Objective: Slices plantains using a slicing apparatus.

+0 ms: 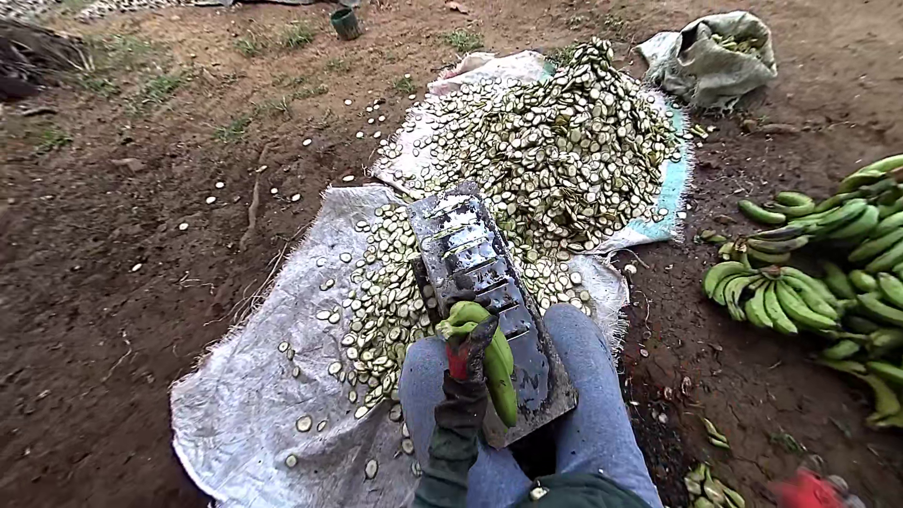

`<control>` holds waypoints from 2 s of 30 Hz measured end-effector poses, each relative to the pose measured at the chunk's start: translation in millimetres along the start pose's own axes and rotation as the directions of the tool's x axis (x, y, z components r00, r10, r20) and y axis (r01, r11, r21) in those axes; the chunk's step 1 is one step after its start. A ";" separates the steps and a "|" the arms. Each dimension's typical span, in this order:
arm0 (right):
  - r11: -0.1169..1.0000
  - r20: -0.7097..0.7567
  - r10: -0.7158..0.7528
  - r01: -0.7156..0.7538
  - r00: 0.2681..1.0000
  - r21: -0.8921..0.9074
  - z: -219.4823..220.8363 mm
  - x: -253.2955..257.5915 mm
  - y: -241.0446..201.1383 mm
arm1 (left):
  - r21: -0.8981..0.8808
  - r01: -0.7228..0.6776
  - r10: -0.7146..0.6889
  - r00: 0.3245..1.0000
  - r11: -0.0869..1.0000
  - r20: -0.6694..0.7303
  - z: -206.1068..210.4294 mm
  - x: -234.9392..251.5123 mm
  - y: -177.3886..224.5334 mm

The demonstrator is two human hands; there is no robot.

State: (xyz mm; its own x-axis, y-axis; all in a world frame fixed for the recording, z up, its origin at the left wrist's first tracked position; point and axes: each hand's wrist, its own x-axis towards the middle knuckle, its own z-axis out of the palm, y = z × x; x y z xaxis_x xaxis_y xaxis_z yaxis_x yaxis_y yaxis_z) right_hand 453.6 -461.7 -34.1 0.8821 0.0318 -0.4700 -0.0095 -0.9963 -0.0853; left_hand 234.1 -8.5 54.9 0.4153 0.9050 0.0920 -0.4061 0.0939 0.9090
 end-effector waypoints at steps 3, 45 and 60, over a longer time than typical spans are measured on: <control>0.714 -0.043 -0.465 0.404 0.884 0.572 -16.3 -15.0 -127.9 | 0.038 0.022 -0.020 0.999 0.999 -0.046 17.9 6.2 -4.7; -0.045 -0.354 -0.738 0.481 0.575 0.876 15.8 -104.9 -330.8 | 0.625 0.129 -0.235 0.968 0.770 0.090 -32.1 -21.3 1.9; -0.153 -0.732 -0.621 0.872 0.281 0.465 21.0 -53.9 -509.1 | 0.798 -0.090 0.435 0.871 0.596 -0.228 -73.6 -13.2 -33.3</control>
State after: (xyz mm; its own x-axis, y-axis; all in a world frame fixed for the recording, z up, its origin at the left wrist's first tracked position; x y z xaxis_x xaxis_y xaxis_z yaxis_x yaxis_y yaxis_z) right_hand 401.0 45.5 16.2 0.5985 0.5692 0.5638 0.5519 0.2172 -0.8051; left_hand 182.3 7.0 -6.4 -0.0002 0.9236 0.3833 0.3700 -0.3561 0.8581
